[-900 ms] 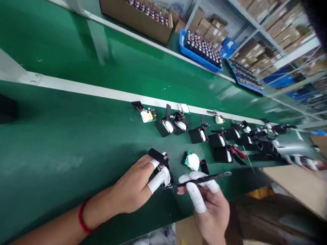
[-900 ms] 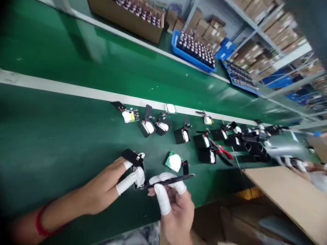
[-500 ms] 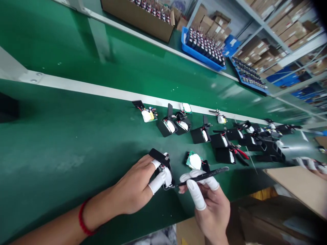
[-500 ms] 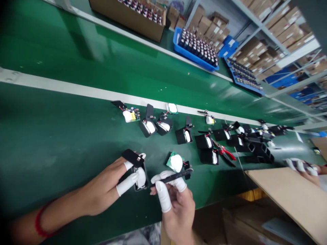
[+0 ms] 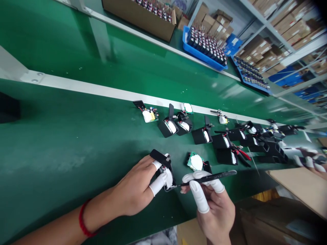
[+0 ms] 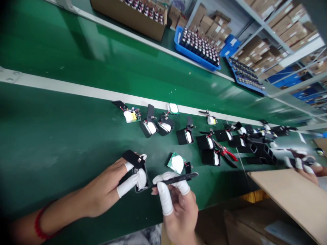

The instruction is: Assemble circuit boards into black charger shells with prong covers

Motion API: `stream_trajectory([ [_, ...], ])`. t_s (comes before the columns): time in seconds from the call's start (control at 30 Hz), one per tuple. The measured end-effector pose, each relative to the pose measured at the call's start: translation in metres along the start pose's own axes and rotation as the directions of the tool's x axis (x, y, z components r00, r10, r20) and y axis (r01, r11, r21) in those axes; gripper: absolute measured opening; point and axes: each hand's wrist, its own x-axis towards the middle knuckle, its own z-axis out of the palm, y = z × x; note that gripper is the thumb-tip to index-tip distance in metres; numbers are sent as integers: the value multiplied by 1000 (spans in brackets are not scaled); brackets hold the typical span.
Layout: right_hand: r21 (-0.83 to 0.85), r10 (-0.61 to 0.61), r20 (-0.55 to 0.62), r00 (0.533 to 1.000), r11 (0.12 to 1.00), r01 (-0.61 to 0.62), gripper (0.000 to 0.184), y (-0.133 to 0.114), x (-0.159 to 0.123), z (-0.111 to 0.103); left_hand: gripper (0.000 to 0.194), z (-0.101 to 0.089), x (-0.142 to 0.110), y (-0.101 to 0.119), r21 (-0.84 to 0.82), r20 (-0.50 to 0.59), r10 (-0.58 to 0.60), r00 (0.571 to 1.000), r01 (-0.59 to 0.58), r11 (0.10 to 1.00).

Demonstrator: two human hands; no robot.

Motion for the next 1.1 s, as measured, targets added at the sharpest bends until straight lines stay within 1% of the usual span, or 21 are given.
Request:
stream_trajectory([
  [0.1,-9,-7,-20,1000,1000,7,27,2,-1,1,24,1,0,-1,-3,-6,0,1000,0,1000],
  [0.23,24,-41,-77,996,999,42,22,2,2,13,22,2,-1,-3,-9,-2,-9,1000,9,1000],
  [0.37,22,-78,-63,995,997,79,20,4,3,20,24,2,-1,-2,-22,-15,-6,1000,5,1000],
  [0.43,25,-56,-112,992,998,59,17,5,2,20,23,1,0,-2,-23,-14,-6,1000,6,1000],
  [0.53,63,-5,-252,968,998,22,15,4,-1,22,24,1,1,-1,-11,0,-13,1000,13,1000],
  [0.57,60,-8,-275,962,998,26,13,3,-1,24,24,1,1,-2,-8,-4,-8,1000,8,1000],
  [0.67,17,-71,-279,958,997,79,7,-1,0,30,23,1,2,-2,2,-29,7,1000,-7,1000],
  [0.73,-8,-114,-371,922,993,119,4,-3,3,25,25,0,1,-2,15,-26,8,1000,-7,1000],
  [0.77,-44,-124,-448,885,992,116,3,-3,3,19,26,0,0,-1,24,-23,9,1000,-9,1000],
  [0.8,-105,-122,-517,847,991,79,9,-2,2,9,25,0,-1,-1,38,-23,16,1000,-15,999],
  [0.83,-188,-119,-562,818,982,13,15,1,-1,-1,23,1,-2,-1,59,-23,26,999,-25,998],
  [0.87,-276,-102,-578,809,958,-76,20,5,-5,-12,22,3,-3,-1,85,-24,39,999,-37,996],
  [0.9,-352,-74,-565,822,922,-159,24,9,-12,-21,25,5,-4,-2,117,-24,54,998,-51,992],
  [0.93,-416,-49,-527,849,886,-207,26,13,-19,-28,34,7,-5,-3,152,-29,62,998,-57,987],
  [0.97,-475,-45,-456,889,857,-200,28,16,-26,-31,44,10,-5,-5,188,-41,66,997,-57,981],
  [1.0,-532,-63,-349,935,835,-142,28,17,-32,-29,52,13,-5,-6,218,-58,65,996,-51,975],
  [1.03,-581,-110,-219,969,813,-39,30,18,-37,-24,57,15,-5,-9,242,-74,64,995,-45,969],
  [1.07,-618,-162,-69,984,782,86,32,16,-39,-17,59,17,-5,-11,259,-91,66,994,-40,965],
  [1.1,-637,-204,89,975,741,213,36,14,-37,-8,58,19,-5,-13,269,-102,68,992,-39,962],
])
